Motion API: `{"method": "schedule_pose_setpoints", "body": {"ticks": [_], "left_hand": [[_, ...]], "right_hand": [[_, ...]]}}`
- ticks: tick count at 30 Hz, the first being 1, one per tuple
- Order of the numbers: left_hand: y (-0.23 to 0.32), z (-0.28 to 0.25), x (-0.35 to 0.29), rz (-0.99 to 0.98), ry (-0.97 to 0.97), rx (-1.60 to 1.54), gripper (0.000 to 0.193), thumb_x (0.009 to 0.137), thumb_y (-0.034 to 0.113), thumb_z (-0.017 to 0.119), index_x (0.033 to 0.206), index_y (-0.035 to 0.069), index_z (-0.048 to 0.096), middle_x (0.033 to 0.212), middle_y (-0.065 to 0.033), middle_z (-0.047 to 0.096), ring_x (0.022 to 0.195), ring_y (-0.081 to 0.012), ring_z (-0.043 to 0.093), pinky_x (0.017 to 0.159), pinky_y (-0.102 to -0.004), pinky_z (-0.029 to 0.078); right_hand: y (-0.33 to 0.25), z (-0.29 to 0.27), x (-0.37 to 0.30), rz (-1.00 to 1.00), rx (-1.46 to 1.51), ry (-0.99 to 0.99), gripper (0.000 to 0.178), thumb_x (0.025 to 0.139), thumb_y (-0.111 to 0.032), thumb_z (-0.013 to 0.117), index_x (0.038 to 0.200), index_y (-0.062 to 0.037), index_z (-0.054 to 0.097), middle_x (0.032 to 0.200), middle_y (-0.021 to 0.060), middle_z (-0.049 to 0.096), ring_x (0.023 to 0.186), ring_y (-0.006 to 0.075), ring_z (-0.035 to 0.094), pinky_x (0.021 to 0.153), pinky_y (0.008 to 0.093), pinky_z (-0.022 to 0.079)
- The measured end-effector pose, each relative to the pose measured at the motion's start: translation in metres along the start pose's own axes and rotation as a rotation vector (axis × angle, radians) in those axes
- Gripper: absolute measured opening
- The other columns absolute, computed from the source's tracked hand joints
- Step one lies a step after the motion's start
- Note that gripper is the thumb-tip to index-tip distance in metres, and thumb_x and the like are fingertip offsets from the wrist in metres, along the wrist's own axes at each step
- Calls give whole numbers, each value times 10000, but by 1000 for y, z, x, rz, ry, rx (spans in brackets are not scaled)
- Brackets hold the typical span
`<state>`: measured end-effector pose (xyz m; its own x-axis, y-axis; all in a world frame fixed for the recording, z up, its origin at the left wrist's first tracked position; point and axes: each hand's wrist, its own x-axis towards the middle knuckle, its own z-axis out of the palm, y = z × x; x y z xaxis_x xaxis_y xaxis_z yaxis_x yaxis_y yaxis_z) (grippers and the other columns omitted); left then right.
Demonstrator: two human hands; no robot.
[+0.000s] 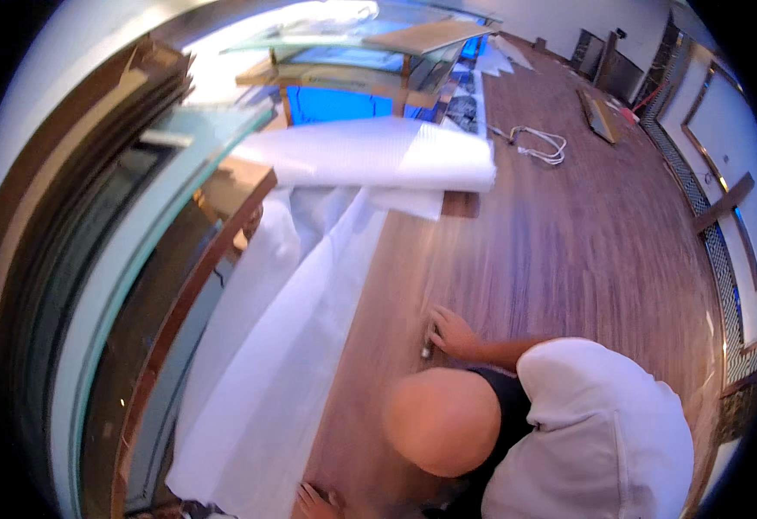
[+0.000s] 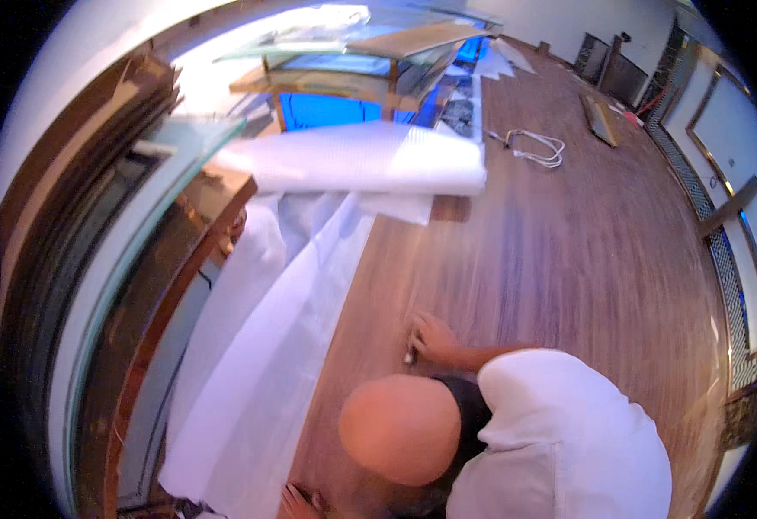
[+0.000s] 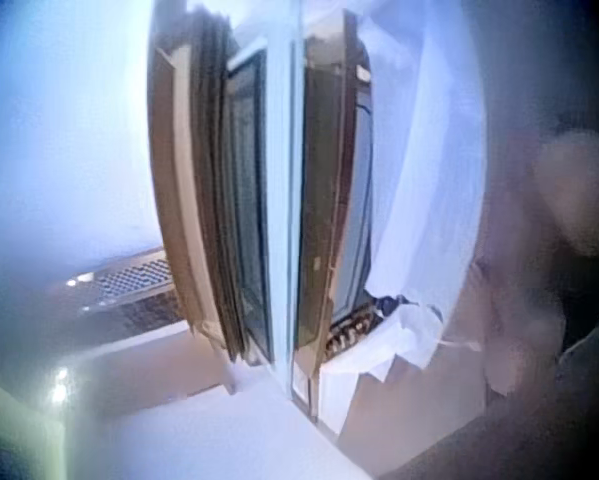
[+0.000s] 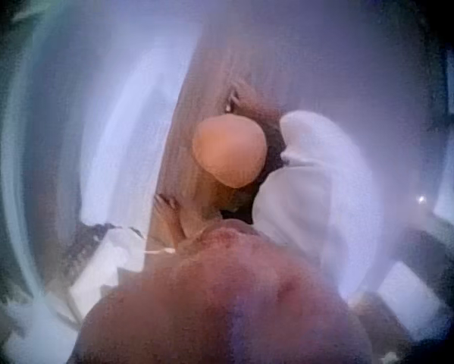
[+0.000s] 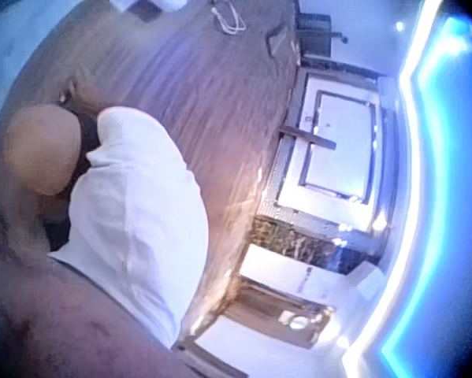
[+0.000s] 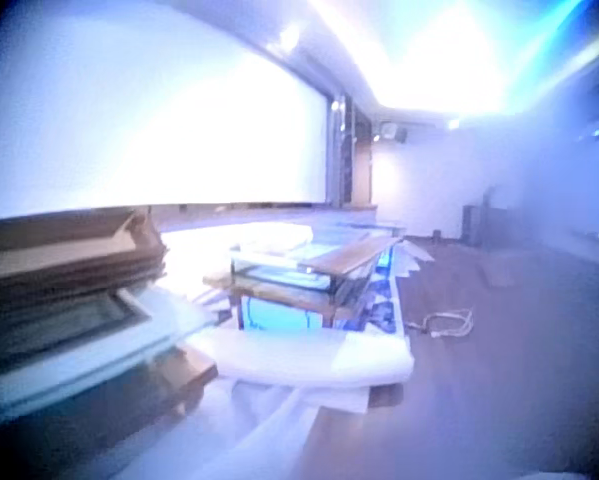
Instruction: The person installs laminate flooring by placing planks over foam underlayment, aligning them with existing rows, and tapping them into place with a hammer.
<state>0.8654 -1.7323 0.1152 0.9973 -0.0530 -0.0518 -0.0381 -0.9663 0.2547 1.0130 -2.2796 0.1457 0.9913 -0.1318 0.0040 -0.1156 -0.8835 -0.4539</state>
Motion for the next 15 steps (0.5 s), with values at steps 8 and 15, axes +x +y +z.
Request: {"method": "schedule_pose_setpoints", "body": {"ticks": [8,15], "left_hand": [[9,-60,7,328,-255,-73,519,915,286,600,1328,-19,526,1454,-285,396,1307,-489,391,1090,-553,345],[-72,-104,32,127,-709,-158,520,892,294,609,1306,-15,551,1274,-287,569,1171,-454,533,1003,-495,432]], "right_hand": [[102,2,-130,132,-406,-176,438,852,-201,636,1230,-11,522,1154,208,554,1068,391,554,917,473,465],[71,-20,3,93,-402,-226,272,813,-123,616,1073,-41,610,1070,151,602,1044,342,561,898,462,464]]}}
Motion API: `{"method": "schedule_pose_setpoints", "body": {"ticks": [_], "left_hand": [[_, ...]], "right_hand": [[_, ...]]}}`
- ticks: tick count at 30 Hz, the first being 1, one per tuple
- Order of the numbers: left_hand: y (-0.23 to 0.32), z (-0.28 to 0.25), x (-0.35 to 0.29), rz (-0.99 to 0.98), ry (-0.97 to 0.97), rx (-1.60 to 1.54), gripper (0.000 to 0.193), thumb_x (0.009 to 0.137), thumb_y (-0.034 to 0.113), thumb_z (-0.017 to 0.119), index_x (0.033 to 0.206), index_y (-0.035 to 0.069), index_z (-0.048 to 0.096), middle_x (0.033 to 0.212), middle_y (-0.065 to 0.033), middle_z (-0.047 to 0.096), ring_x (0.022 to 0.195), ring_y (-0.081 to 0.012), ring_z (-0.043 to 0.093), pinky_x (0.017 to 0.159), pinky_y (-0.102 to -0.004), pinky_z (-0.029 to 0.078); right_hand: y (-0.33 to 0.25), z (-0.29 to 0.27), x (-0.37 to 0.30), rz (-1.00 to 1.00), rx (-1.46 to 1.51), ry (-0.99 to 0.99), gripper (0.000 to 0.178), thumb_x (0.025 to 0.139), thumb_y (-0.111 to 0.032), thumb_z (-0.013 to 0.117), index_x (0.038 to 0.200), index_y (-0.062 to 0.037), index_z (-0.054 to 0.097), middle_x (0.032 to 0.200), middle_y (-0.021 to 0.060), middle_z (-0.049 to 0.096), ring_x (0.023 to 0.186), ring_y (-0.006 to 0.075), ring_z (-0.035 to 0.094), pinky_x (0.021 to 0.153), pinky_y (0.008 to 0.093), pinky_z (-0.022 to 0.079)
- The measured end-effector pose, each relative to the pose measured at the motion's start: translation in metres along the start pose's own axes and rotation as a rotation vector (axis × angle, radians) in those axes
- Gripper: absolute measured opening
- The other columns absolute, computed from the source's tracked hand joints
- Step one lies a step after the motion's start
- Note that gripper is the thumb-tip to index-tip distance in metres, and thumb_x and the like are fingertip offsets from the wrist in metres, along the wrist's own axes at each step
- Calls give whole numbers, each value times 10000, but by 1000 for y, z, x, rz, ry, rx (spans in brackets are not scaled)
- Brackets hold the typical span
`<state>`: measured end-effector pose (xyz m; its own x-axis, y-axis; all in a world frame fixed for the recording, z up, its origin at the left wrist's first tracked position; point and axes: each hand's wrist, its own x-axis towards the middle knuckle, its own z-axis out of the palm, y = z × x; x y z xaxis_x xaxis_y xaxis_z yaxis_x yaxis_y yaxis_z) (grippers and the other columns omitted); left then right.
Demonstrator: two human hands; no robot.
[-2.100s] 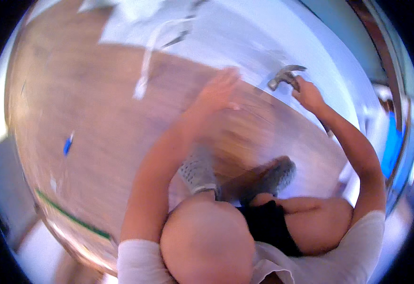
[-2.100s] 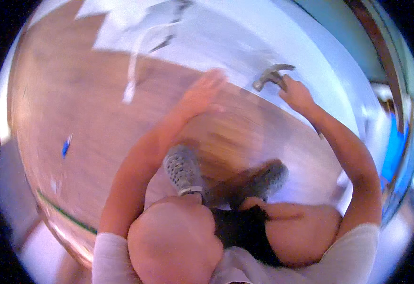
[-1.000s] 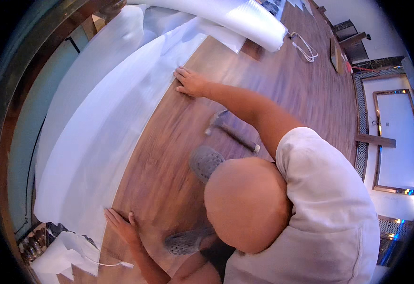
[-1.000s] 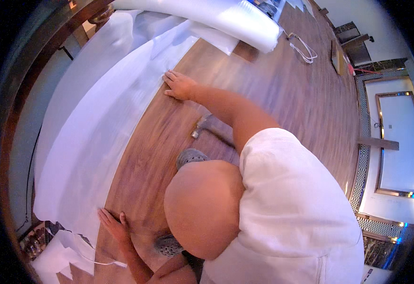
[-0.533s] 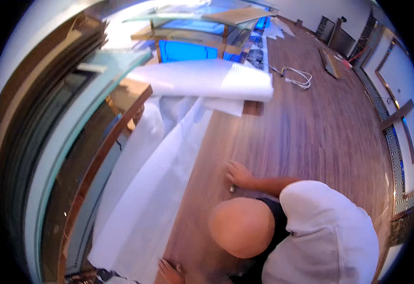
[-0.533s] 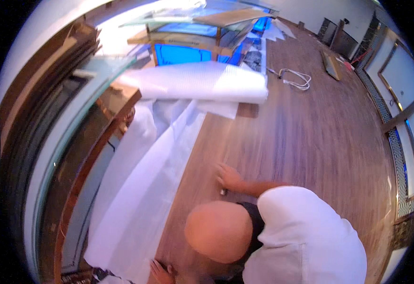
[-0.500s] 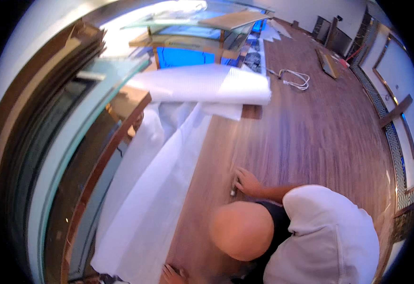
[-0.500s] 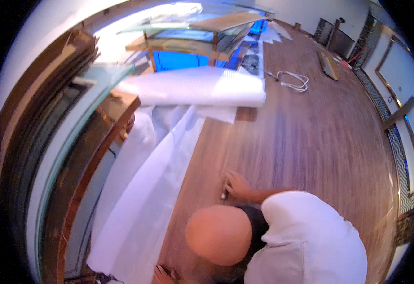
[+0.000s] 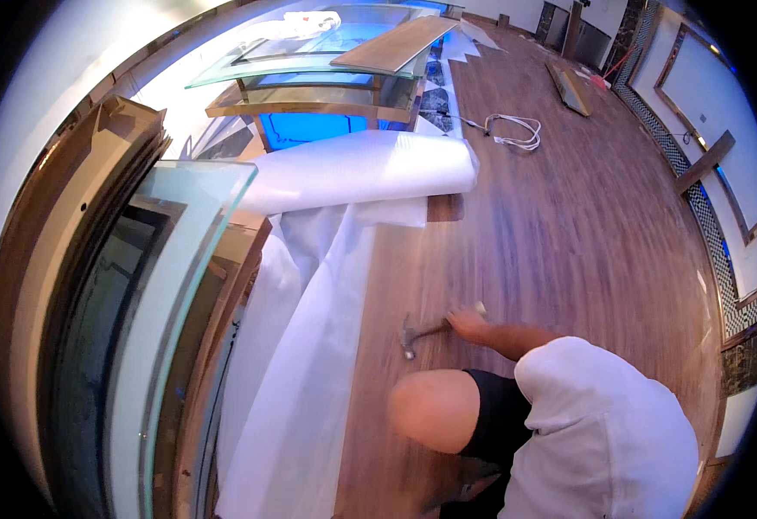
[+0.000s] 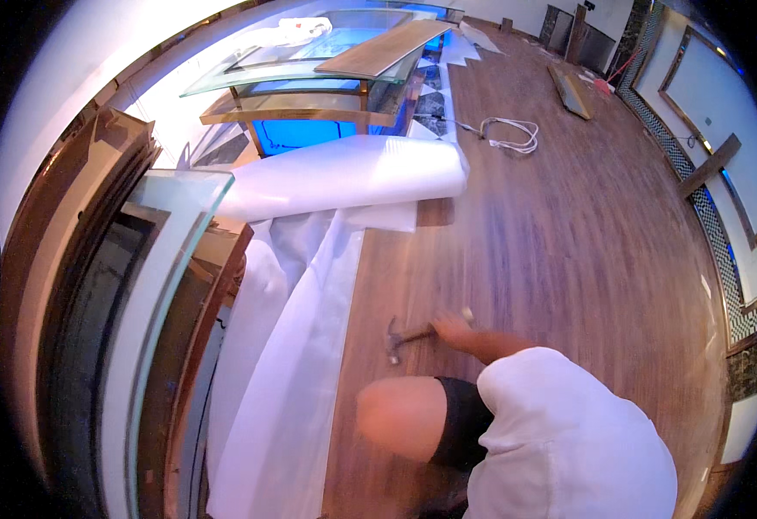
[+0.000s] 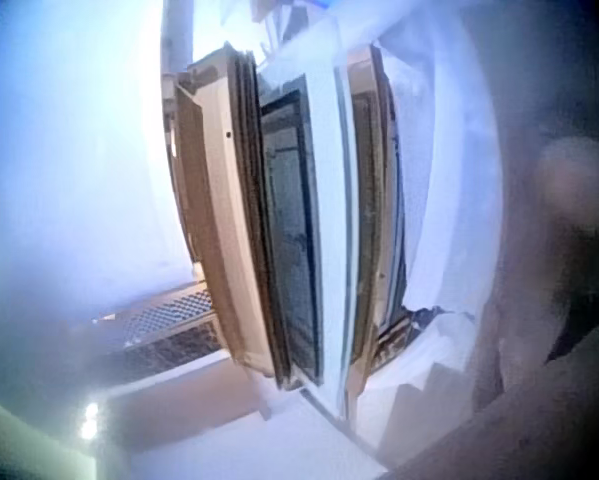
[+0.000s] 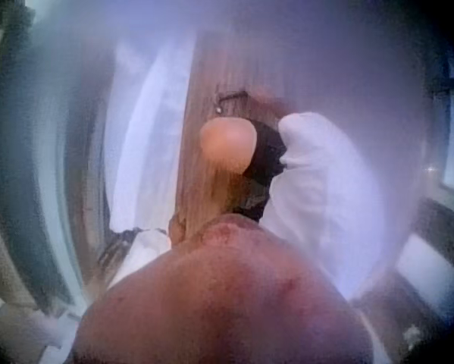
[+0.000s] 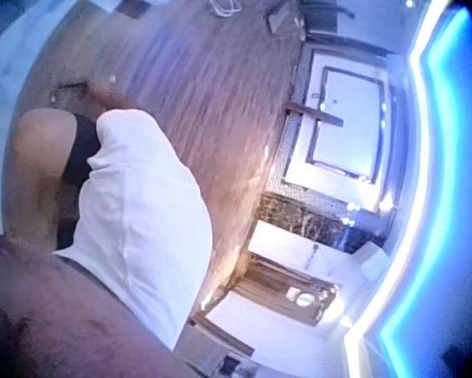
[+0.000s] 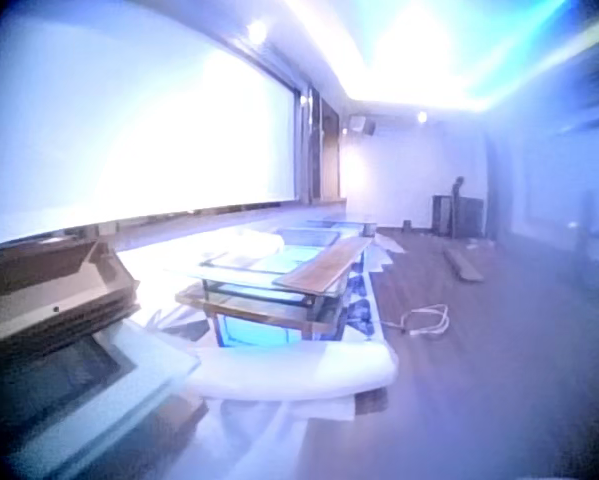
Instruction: The person installs laminate flooring by placing planks over foam underlayment, aligning them with existing rows, and tapping them into place with a hammer.
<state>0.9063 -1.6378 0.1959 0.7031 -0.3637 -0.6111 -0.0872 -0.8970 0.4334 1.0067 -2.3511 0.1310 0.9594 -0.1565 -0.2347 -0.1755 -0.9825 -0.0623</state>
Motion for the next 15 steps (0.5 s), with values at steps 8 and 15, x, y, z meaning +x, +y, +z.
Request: {"method": "schedule_pose_setpoints", "body": {"ticks": [8,15], "left_hand": [[80,-141,-73,-114,-187,-23,545,873,356,636,1313,40,577,1240,-283,601,1160,-420,569,1028,-458,428],[239,-258,-101,-54,-195,88,363,877,316,634,1064,6,652,1113,-227,655,1000,-387,637,861,-462,508]], "right_hand": [[-99,-236,146,-239,397,-62,248,853,-241,643,948,-22,712,901,175,695,814,361,672,678,451,529],[-33,-441,64,-102,584,-94,281,907,-249,598,1080,-40,672,1120,199,653,952,370,632,808,472,497]]}}
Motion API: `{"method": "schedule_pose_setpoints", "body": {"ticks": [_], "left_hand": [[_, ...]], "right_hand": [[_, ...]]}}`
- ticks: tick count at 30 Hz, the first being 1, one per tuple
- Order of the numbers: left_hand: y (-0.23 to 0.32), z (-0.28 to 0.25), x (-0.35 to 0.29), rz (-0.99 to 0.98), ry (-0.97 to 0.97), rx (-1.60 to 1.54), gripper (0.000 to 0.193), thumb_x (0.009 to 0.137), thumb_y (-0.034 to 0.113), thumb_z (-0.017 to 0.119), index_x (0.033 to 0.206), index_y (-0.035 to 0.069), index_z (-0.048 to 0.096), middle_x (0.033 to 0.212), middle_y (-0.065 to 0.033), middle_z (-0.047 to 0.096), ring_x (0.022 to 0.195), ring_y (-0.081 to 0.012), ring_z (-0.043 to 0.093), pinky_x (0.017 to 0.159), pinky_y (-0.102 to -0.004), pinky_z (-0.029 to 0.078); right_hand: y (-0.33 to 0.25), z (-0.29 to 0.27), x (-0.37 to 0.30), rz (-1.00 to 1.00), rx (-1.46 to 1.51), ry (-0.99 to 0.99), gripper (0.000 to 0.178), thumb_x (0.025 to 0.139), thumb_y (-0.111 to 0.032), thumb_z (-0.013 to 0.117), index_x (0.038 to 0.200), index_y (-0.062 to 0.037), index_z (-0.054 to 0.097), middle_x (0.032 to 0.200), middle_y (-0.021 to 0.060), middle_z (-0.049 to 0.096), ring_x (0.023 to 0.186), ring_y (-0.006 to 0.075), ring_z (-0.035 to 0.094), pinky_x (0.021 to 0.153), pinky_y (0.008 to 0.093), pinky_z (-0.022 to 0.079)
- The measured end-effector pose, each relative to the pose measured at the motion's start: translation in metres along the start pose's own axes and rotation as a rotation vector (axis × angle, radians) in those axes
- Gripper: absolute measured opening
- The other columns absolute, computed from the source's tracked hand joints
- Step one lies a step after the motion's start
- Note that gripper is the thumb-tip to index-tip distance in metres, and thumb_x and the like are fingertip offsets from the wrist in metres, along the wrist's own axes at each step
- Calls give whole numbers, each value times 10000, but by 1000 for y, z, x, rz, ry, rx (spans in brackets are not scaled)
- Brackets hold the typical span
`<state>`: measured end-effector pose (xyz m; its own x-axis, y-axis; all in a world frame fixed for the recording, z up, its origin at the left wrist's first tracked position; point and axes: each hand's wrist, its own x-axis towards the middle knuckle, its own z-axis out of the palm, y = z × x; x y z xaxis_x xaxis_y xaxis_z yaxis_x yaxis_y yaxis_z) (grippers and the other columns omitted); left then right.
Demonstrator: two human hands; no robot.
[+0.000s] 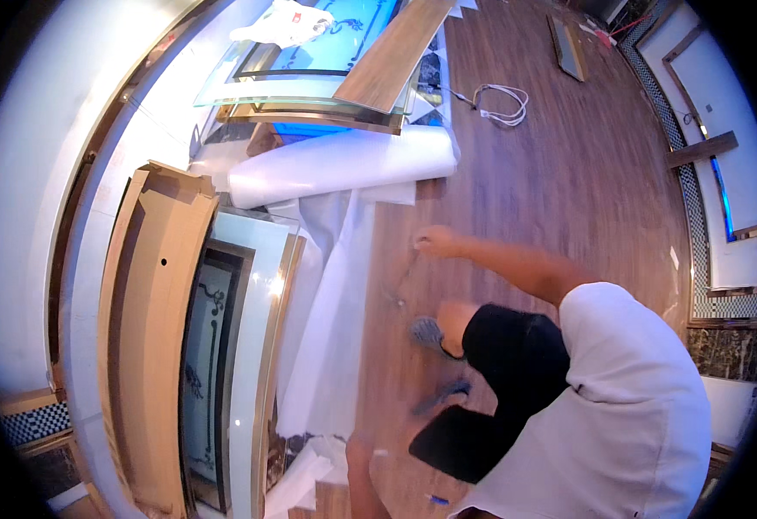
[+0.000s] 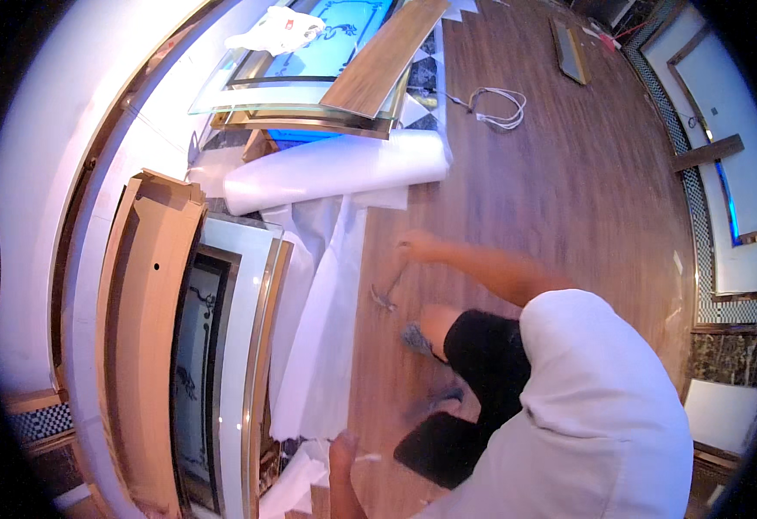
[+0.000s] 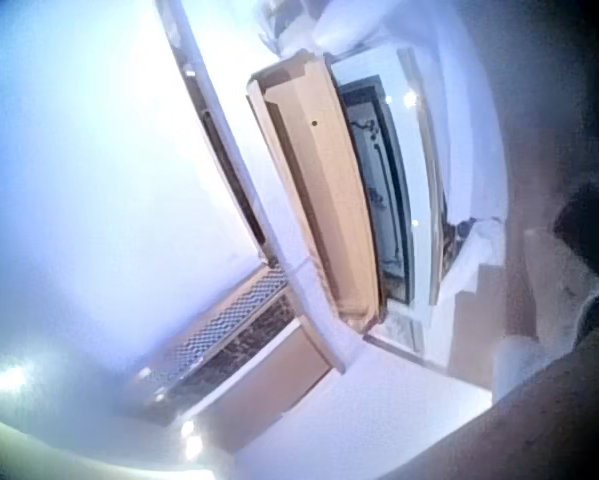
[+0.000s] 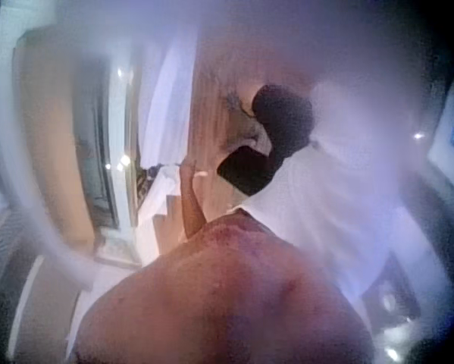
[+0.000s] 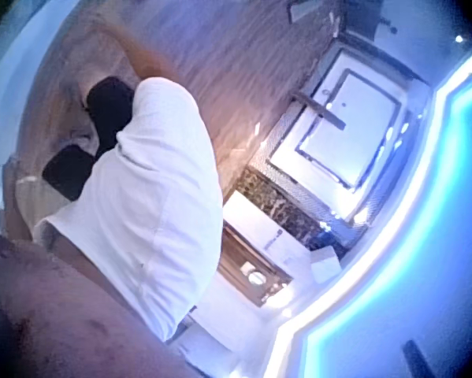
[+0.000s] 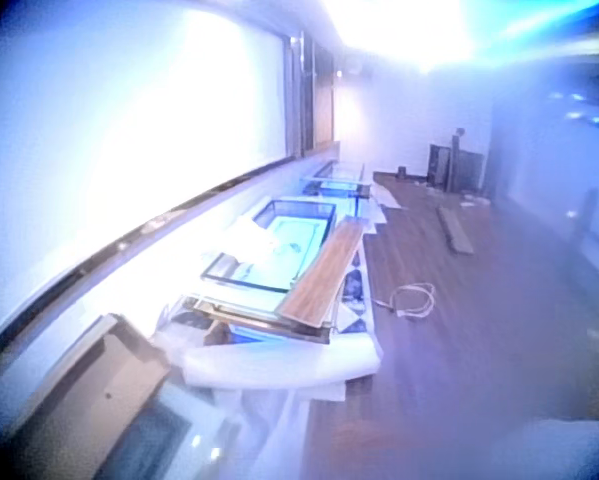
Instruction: The person installs laminate flooring by placing planks over foam underlayment, aligning them with existing rows, and tapping them into place with a hammer.
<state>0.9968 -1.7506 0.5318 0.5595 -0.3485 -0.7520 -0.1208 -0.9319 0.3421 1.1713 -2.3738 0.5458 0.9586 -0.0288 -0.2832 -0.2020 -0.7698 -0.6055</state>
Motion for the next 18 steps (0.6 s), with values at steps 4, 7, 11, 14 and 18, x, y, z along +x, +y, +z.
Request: {"method": "schedule_pose_setpoints", "body": {"ticks": [4,7,11,14,18], "left_hand": [[128,-60,-2,9,20,-333,406,899,317,651,1143,-7,641,1113,-217,673,1014,-347,655,874,-419,510],[208,-112,51,111,112,-419,462,918,312,648,1226,-29,608,1134,-207,679,1058,-309,656,906,-386,503],[343,-233,165,83,186,-447,472,928,274,652,1261,-53,583,1144,-192,681,1085,-254,645,947,-357,485],[481,-331,270,-2,206,-640,481,931,218,660,1304,-61,540,1137,-156,675,1051,-217,637,964,-338,472],[600,-371,460,6,365,-1340,662,918,254,696,1436,-10,381,1304,-150,552,1178,-249,557,1002,-411,444]], "right_hand": [[53,-108,-122,358,123,-50,279,907,-285,601,995,-34,686,913,179,684,822,307,658,731,450,511],[121,-163,-166,501,271,-36,292,899,-309,627,990,-42,703,814,147,694,774,242,673,698,424,527],[203,-235,-70,697,490,-19,236,913,-236,575,892,-24,676,833,113,708,658,216,666,622,354,538],[299,-305,57,443,198,88,241,917,-243,574,956,-32,685,820,99,707,682,233,676,631,356,548],[404,-419,240,437,248,419,255,913,-240,620,967,0,685,794,96,675,678,205,639,617,327,527]]}}
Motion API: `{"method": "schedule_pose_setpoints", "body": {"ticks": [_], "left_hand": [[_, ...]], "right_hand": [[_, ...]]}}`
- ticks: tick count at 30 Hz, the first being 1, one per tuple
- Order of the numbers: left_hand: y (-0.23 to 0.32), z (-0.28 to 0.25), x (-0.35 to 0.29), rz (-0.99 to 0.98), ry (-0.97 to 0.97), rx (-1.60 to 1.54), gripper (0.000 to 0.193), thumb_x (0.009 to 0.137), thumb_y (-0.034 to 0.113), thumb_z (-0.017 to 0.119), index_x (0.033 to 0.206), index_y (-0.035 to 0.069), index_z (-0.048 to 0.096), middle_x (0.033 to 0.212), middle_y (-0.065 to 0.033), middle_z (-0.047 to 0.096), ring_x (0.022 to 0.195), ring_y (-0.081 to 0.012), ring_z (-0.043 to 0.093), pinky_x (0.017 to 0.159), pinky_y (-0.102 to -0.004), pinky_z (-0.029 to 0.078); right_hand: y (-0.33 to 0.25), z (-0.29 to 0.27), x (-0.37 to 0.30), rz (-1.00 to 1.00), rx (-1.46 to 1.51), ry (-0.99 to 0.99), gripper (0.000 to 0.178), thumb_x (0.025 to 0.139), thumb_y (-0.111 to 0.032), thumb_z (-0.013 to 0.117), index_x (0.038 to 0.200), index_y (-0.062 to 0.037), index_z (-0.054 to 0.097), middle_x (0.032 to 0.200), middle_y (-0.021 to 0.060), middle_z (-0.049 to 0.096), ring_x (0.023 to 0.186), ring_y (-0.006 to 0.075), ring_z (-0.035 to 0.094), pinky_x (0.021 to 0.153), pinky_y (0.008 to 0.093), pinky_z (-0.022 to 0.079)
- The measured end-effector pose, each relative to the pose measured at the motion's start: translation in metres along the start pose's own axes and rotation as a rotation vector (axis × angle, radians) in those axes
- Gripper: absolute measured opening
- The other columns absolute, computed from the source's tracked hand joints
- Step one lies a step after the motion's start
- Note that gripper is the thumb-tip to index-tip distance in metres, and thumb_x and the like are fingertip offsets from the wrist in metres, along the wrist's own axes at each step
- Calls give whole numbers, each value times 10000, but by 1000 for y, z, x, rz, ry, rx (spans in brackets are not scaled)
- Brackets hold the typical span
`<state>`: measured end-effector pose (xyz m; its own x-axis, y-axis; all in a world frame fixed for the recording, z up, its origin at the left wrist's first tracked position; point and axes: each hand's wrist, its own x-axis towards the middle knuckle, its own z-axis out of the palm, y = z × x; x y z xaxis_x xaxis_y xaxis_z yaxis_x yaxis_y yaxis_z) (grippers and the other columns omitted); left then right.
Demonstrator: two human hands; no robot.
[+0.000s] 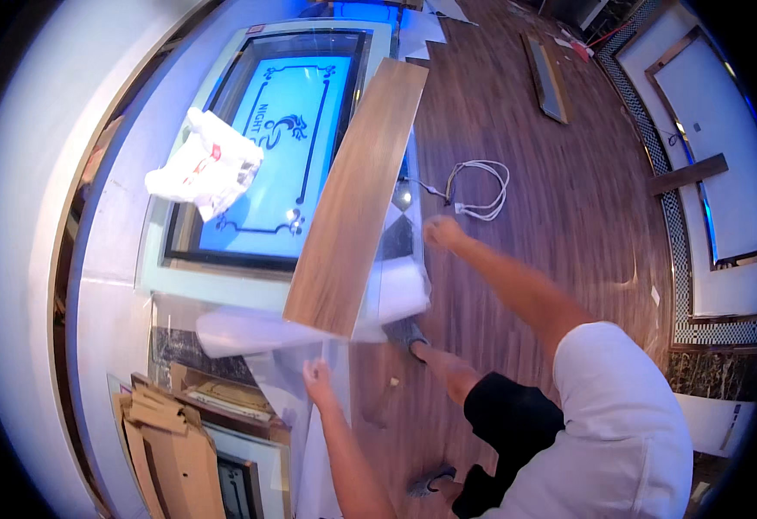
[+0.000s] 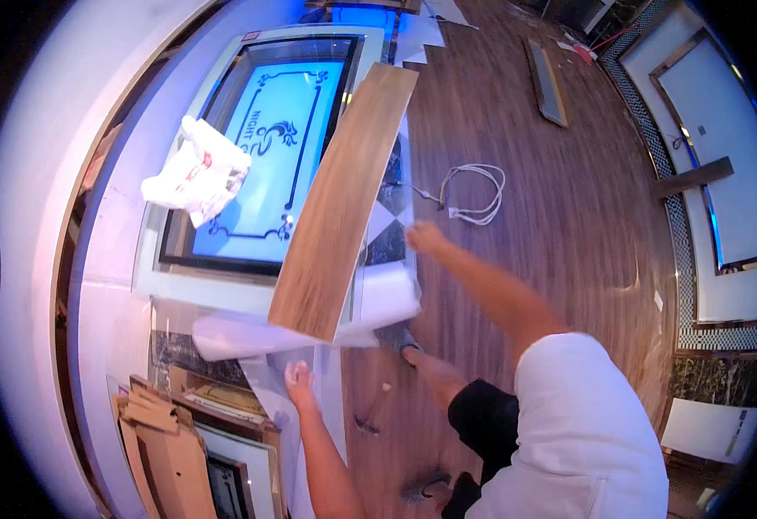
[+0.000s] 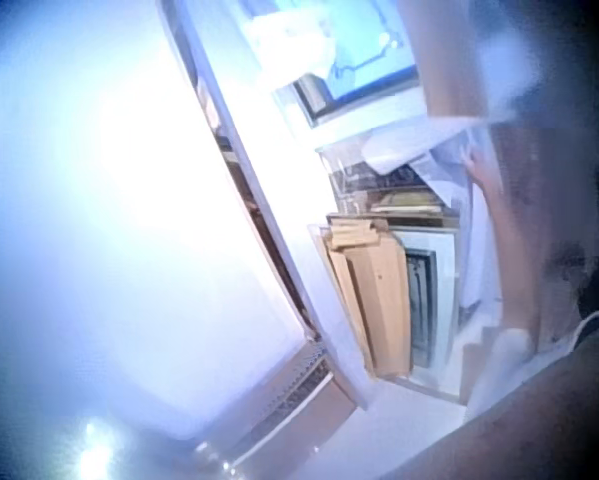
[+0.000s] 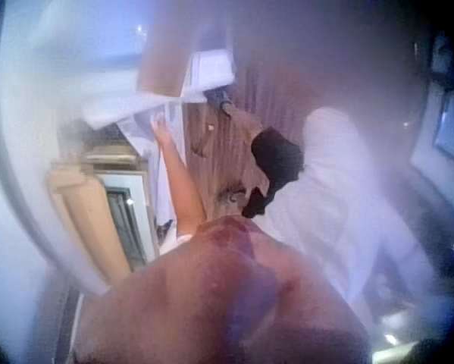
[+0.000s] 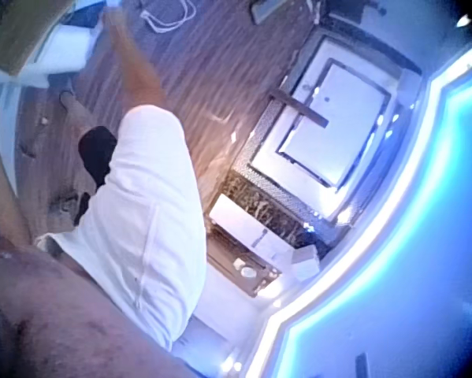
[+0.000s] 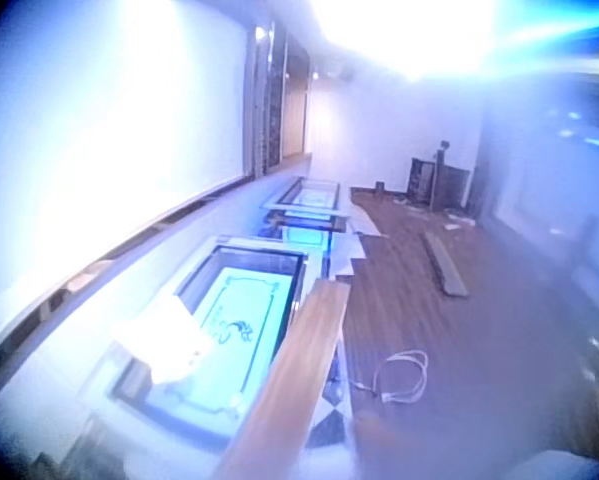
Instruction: The person installs laminate flooring by placing planks over foam underlayment, aligning them with existing rows, and tapping them into place with a hammer.
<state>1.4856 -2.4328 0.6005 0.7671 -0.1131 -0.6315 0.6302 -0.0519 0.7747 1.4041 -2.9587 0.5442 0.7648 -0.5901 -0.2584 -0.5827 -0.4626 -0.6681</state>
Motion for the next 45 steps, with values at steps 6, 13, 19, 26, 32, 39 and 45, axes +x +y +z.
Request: {"method": "schedule_pose_setpoints", "body": {"ticks": [6,13,19,26,32,39,45], "left_hand": [[48,70,86,-235,101,-201,741,892,350,718,1442,-10,376,1324,-166,517,1187,-280,544,977,-440,461],[49,117,93,-430,151,-324,704,925,442,642,1433,13,412,1406,-127,495,1240,-300,510,1055,-466,389],[69,78,78,-239,297,-185,670,964,480,553,1390,-28,461,1384,-154,513,1216,-308,528,1022,-435,424],[85,108,-13,-215,800,-171,590,994,443,487,1232,-87,592,1236,-201,607,1062,-336,611,902,-439,509],[93,27,-167,137,940,-324,564,999,404,451,1269,-76,572,1290,-219,574,1153,-355,565,999,-462,457],[86,-54,-381,464,880,-443,661,993,436,427,1427,-62,398,1485,-204,399,1350,-355,396,1165,-452,253],[10,-79,-557,665,1202,-241,607,991,349,460,1412,-85,400,1479,-196,407,1332,-334,414,1167,-426,250]], "right_hand": [[-113,-1,168,494,597,178,441,849,-320,748,1020,74,649,951,168,655,793,210,623,658,362,513],[-84,-30,201,586,868,222,359,861,-245,743,1046,48,649,1011,156,680,897,263,670,763,399,543],[-132,-24,160,509,1046,101,281,887,-121,690,1101,51,629,1008,148,691,857,270,691,783,407,566],[-90,-68,71,516,1155,37,285,907,-108,653,1159,15,604,1114,91,673,1026,233,652,919,397,521],[-141,-99,-108,507,1453,-142,387,933,-140,635,1287,-25,529,1238,87,626,1141,236,597,1005,414,467],[-200,-140,-276,569,1835,-397,447,914,-192,653,1311,-40,514,1327,96,576,1246,267,526,1072,453,388],[-224,-189,-377,406,1809,-909,481,893,-134,637,1342,-42,493,1335,108,576,1254,294,525,1088,512,369]]}}
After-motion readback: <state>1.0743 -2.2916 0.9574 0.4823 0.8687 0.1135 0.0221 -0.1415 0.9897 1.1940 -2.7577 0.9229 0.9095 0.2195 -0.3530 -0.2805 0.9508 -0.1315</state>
